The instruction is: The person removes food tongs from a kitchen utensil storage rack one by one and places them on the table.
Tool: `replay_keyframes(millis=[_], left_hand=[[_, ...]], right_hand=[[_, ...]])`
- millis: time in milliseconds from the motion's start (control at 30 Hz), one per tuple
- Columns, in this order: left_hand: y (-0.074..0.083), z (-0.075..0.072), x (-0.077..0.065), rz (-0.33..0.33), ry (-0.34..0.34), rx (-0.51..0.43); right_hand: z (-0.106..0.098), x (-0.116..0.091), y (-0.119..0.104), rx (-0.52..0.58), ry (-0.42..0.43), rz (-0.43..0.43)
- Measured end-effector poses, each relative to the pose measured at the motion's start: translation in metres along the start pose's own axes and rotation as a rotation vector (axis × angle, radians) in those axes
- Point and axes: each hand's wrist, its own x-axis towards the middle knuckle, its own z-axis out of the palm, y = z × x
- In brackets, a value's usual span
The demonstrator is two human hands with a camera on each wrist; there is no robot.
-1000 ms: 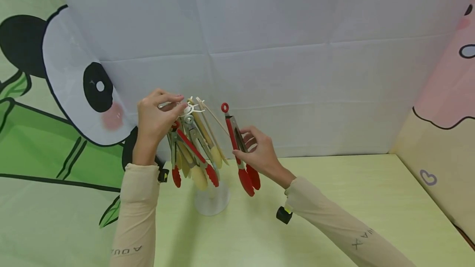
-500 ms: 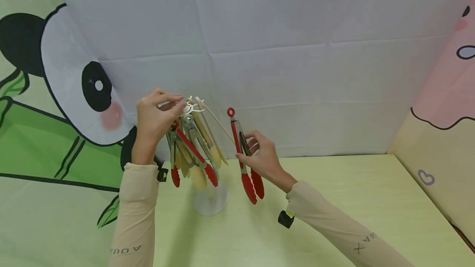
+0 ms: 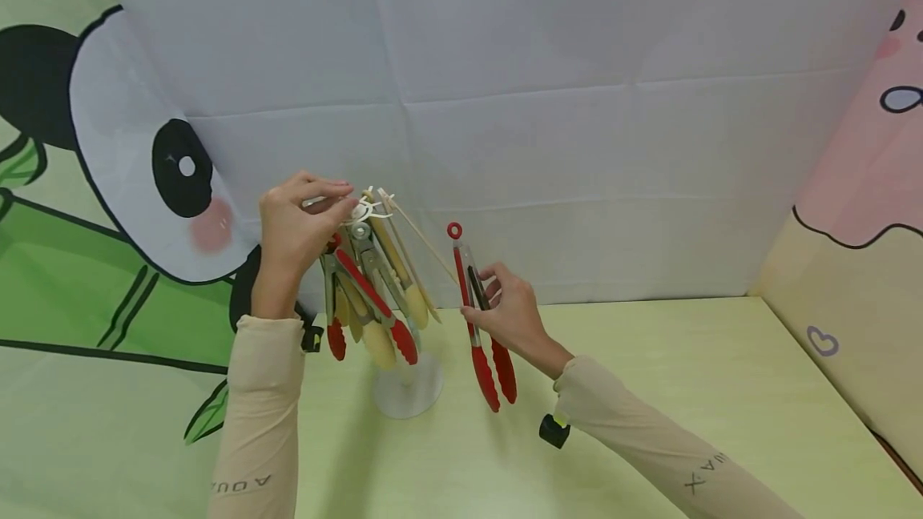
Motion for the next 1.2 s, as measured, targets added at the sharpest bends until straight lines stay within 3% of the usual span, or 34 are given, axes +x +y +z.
replay_keyframes(millis=[500,1200], left_hand=[[-0.003,-0.001,0.0,0.005,0.0,-0.034],[-0.002,0.0,0.001,0.004,0.012,0.018]], right_hand=[[0.003,-0.008,0.01,-0.089,-0.024,0.092],[0.015,-0.018,0.036,-0.07,-0.048,0.225]])
